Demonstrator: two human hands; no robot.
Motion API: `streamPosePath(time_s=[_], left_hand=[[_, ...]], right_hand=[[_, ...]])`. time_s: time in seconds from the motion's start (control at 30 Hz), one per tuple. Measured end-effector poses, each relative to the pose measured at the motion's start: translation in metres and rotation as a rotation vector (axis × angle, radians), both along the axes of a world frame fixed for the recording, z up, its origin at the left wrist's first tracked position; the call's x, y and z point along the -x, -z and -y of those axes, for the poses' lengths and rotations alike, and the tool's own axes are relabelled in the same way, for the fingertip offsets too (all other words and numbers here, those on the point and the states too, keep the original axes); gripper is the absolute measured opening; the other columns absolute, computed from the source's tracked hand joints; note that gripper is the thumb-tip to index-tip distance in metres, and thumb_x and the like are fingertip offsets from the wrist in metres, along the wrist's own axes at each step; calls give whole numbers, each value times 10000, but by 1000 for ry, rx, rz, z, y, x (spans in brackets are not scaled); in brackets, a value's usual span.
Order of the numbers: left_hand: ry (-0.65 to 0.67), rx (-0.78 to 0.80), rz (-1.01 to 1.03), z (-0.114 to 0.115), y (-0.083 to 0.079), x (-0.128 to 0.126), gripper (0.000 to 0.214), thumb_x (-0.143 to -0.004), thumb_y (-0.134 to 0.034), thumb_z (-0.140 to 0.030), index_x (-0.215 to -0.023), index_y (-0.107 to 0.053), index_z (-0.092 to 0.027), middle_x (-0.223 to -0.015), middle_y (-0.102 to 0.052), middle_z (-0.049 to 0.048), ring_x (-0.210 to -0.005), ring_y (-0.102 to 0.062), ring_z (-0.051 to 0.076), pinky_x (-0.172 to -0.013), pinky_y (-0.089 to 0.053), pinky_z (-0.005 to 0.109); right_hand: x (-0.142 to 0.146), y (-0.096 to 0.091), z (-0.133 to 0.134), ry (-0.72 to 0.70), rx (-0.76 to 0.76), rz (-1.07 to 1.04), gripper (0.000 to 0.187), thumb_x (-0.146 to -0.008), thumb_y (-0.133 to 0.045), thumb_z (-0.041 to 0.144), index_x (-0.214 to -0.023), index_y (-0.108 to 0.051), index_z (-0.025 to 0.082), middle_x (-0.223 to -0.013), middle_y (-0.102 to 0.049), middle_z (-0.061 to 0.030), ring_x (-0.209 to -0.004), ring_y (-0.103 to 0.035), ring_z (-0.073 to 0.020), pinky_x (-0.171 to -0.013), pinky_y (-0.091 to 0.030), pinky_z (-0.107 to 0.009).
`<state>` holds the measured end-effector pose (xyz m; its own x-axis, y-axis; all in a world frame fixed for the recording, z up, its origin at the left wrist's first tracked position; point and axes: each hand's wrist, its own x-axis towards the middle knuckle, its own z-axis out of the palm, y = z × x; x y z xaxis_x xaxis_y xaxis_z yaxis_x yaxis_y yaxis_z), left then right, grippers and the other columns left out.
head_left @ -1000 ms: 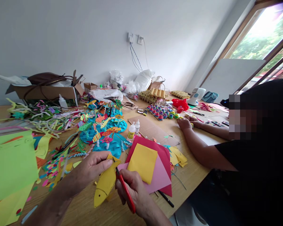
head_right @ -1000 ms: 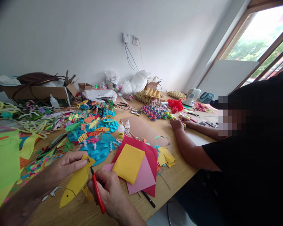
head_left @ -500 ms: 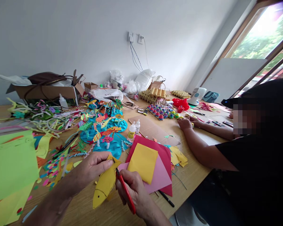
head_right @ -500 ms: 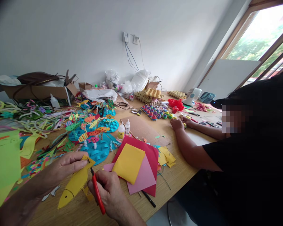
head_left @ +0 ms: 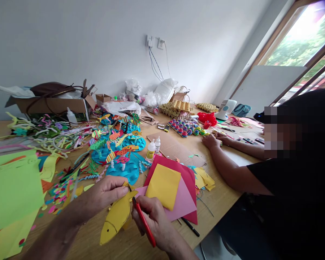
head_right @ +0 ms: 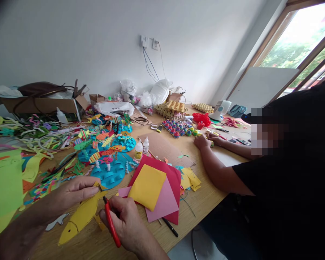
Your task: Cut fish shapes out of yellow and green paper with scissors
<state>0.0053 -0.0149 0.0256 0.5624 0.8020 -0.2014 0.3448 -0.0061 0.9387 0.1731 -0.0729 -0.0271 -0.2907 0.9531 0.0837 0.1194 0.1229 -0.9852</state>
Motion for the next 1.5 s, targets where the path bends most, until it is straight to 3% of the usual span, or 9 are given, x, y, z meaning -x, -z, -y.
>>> streamPosePath(time_s=[0.23,0.5,0.7,0.9,1.1,1.27,1.4,1.5], left_hand=[[86,-1,-22,-3,3,4,300,-791,-465,-436,-604,-441,-203,-604,-336,-58,-566,-337,123,-505,-288,220],[135,32,-22,-6,6,11,306,-799,-473,-429,-600,-422,-203,-605,-325,-59,-563,-328,119,-506,-267,216],[193,118,-4,-6,2,10,296,-778,-510,-425,-607,-516,-183,-568,-363,-54,-528,-325,109,-490,-245,216],[249,182,-38,-4,-2,5,249,-755,-490,-369,-613,-566,-179,-554,-385,-37,-506,-335,110,-444,-214,212],[368,35,-116,-11,2,4,242,-736,-454,-292,-529,-368,-203,-537,-259,-64,-488,-237,92,-452,-167,234],[437,8,-133,-12,8,5,243,-779,-420,-315,-570,-381,-199,-576,-273,-58,-520,-244,100,-471,-173,241],[460,-54,-159,-12,12,5,271,-800,-422,-306,-563,-339,-206,-574,-267,-64,-531,-250,104,-477,-180,241],[425,-101,-189,-11,9,5,307,-812,-436,-333,-560,-311,-209,-578,-264,-69,-538,-257,105,-486,-190,241]], right_hand=[[-1,6,1,3,-2,30,318,-795,-487,215,-534,-304,201,-503,-241,69,-475,-219,-74,-423,-166,-211],[-1,8,2,-36,-6,46,404,-853,-509,356,-539,-311,198,-498,-250,68,-482,-224,-75,-434,-171,-214],[-2,6,3,-43,-19,98,284,-799,-484,175,-562,-329,195,-497,-267,75,-471,-243,-66,-426,-174,-202],[-5,7,4,-60,-53,137,289,-801,-483,155,-566,-318,190,-506,-274,76,-478,-243,-62,-419,-181,-193],[-11,9,6,-85,-89,159,305,-801,-522,151,-580,-316,188,-505,-284,80,-471,-236,-57,-410,-171,-185],[-15,10,6,-103,-109,156,312,-795,-543,143,-566,-335,182,-497,-316,77,-459,-260,-53,-407,-182,-176],[-19,17,7,-106,26,71,309,-836,-509,223,-560,-376,183,-477,-359,69,-417,-315,-55,-391,-212,-170],[-24,20,8,-175,168,-41,358,-855,-510,390,-577,-415,185,-475,-415,53,-399,-371,-68,-380,-264,-167]])
